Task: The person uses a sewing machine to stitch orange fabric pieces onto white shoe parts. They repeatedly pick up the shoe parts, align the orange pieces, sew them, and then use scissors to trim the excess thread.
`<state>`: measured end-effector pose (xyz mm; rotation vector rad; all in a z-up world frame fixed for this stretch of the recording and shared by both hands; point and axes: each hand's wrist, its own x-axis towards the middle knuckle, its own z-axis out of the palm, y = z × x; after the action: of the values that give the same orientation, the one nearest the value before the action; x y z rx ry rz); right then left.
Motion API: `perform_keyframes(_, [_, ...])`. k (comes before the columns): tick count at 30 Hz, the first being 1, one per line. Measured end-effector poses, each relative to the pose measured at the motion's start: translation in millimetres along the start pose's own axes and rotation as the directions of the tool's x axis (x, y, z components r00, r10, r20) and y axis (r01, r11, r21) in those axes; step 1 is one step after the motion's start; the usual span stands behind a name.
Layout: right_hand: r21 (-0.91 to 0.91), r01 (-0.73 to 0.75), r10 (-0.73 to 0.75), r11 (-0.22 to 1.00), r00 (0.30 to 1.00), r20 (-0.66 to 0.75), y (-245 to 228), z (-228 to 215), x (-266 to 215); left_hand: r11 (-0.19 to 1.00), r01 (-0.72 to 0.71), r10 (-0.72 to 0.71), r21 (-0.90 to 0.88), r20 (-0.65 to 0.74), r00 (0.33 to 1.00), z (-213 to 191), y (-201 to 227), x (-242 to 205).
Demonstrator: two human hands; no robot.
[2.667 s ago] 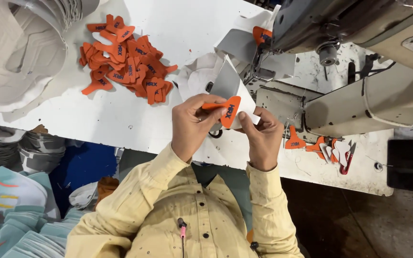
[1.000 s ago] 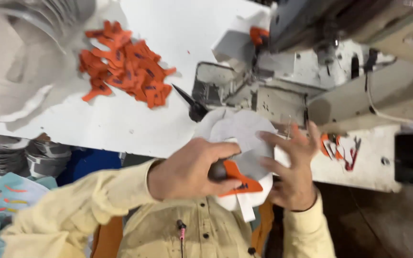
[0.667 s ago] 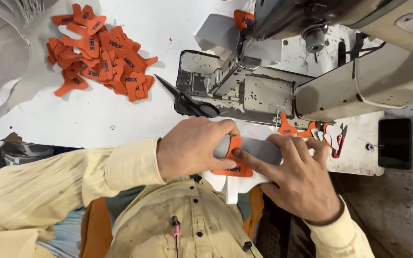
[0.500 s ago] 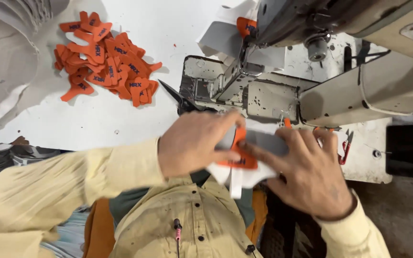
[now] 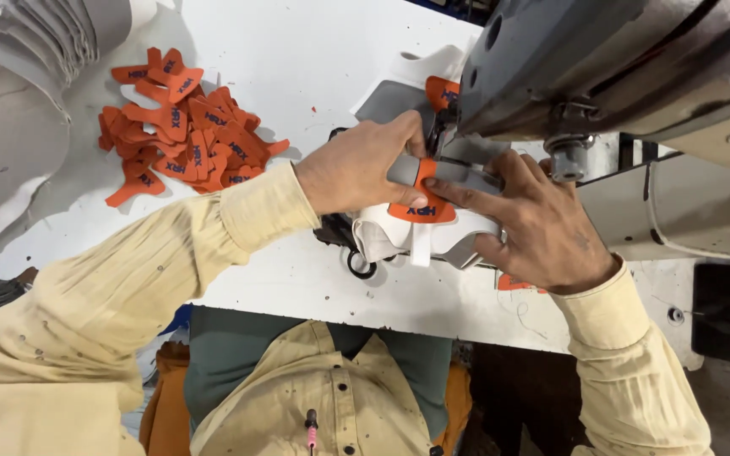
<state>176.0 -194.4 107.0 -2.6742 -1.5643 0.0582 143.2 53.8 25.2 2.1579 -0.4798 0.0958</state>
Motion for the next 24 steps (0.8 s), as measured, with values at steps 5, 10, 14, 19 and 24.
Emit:
perform_keyframes(5, [0.068, -0.023, 0.021, 0.997, 0.999, 0.035, 5.0, -2.8, 4.5, 0.998, 0.057, -0.056, -0.017, 0.056, 0.997, -9.5, 1.4, 12.6])
perform_keyframes(10, [0.078, 0.034, -0.034, 0.996, 0.999, -0.002, 8.5, -2.2, 4.6, 0.989, 0.145, -0.145, 0.007, 0.088, 0.986, -13.0, 5.8, 14.8])
perform_keyframes(14, [0.074, 0.048, -0.046, 0.996, 0.999, -0.019, 8.3, -2.3, 1.7, 0.997, 0.074, -0.073, -0.011, 0.077, 0.994, -11.4, -1.6, 16.7])
perform_keyframes(19, [0.066, 0.041, -0.038, 0.997, 0.998, -0.047, 1.1, -5.2, -0.4, 0.999, 0.050, -0.049, -0.010, 0.075, 0.996, -14.2, -5.8, 19.2])
perform_keyframes(24, [0.037, -0.066, 0.065, 0.997, 0.997, 0.029, -8.8, -10.1, 0.7, 0.997, 0.051, -0.057, 0.062, 0.100, 0.993, -13.8, -11.8, 18.8])
